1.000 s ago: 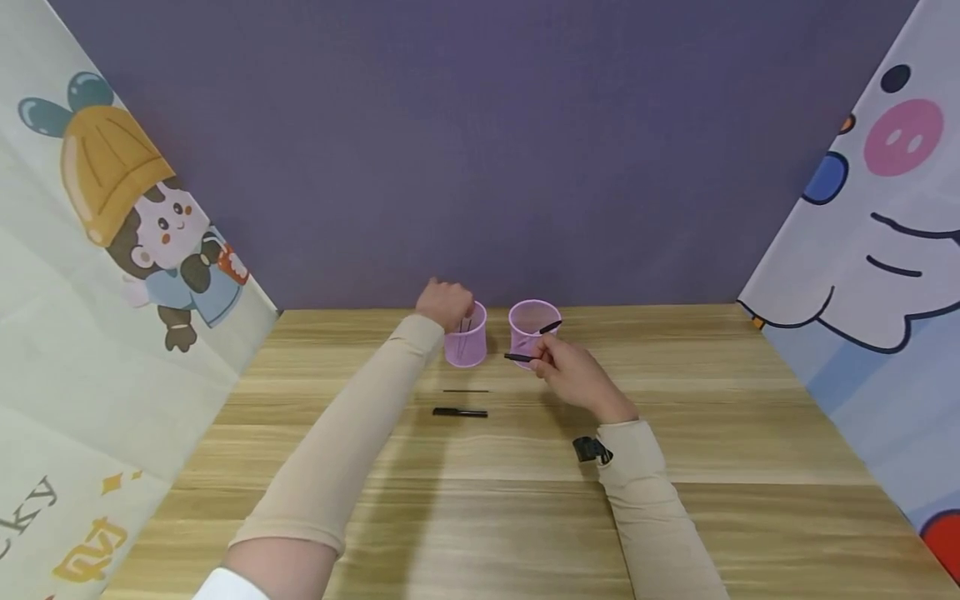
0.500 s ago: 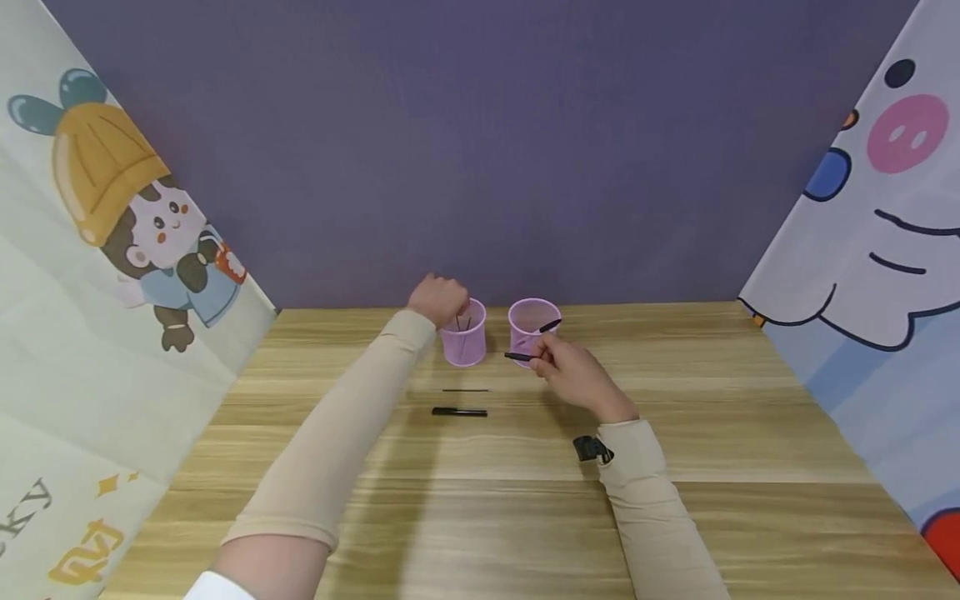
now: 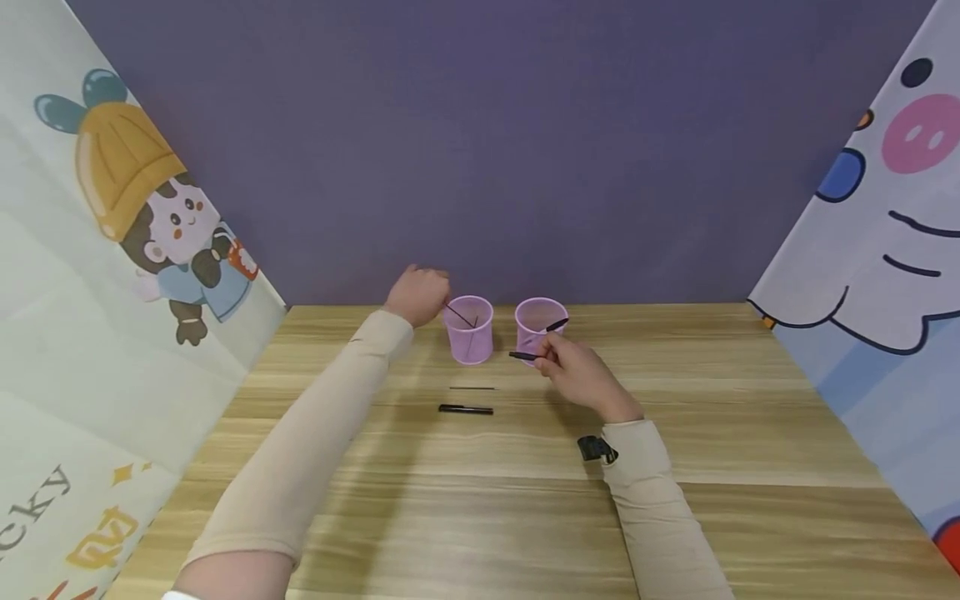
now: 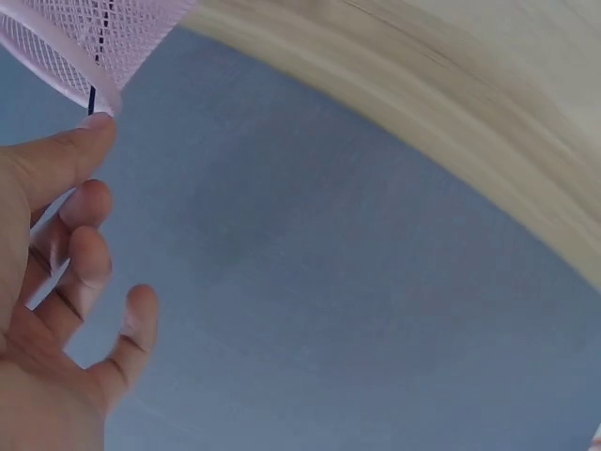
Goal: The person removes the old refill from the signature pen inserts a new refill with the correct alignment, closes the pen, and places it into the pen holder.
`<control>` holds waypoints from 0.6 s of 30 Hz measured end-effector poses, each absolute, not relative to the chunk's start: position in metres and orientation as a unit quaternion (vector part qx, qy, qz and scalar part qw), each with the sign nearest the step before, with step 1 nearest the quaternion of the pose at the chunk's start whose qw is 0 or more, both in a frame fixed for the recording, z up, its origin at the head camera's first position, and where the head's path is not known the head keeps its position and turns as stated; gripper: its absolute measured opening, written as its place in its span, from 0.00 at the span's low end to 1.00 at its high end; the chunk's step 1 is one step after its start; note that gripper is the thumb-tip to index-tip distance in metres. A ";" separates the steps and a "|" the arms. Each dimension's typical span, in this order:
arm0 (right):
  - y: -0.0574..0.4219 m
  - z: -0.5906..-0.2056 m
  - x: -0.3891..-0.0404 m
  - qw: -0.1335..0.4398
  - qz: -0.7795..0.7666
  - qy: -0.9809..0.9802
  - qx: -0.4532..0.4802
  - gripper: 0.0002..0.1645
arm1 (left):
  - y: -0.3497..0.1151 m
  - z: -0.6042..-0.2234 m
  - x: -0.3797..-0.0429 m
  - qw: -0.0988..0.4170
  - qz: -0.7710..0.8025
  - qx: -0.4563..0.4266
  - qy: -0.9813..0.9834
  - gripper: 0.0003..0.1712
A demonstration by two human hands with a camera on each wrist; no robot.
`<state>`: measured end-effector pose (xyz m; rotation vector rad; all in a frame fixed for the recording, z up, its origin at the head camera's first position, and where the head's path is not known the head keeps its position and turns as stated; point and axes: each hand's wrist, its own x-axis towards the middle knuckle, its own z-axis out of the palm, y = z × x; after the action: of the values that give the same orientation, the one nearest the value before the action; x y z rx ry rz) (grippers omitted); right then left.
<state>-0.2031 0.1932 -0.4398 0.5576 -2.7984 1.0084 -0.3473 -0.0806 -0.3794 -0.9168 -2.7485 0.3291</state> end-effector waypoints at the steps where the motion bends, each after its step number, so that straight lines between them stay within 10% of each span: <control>1: 0.193 -0.440 -0.203 0.057 0.332 -0.923 0.184 0.04 | -0.085 -0.380 -0.347 0.119 0.104 -0.307 -0.939 0.09; 18: 0.192 -0.438 -0.202 0.056 0.334 -0.923 0.184 0.03 | -0.132 -0.433 -0.304 0.178 -0.119 -0.216 -0.953 0.03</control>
<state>-0.2022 0.1922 -0.4376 0.5597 -2.8001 1.0135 -0.3037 -0.1319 -0.4330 -0.6107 -2.6944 -0.3363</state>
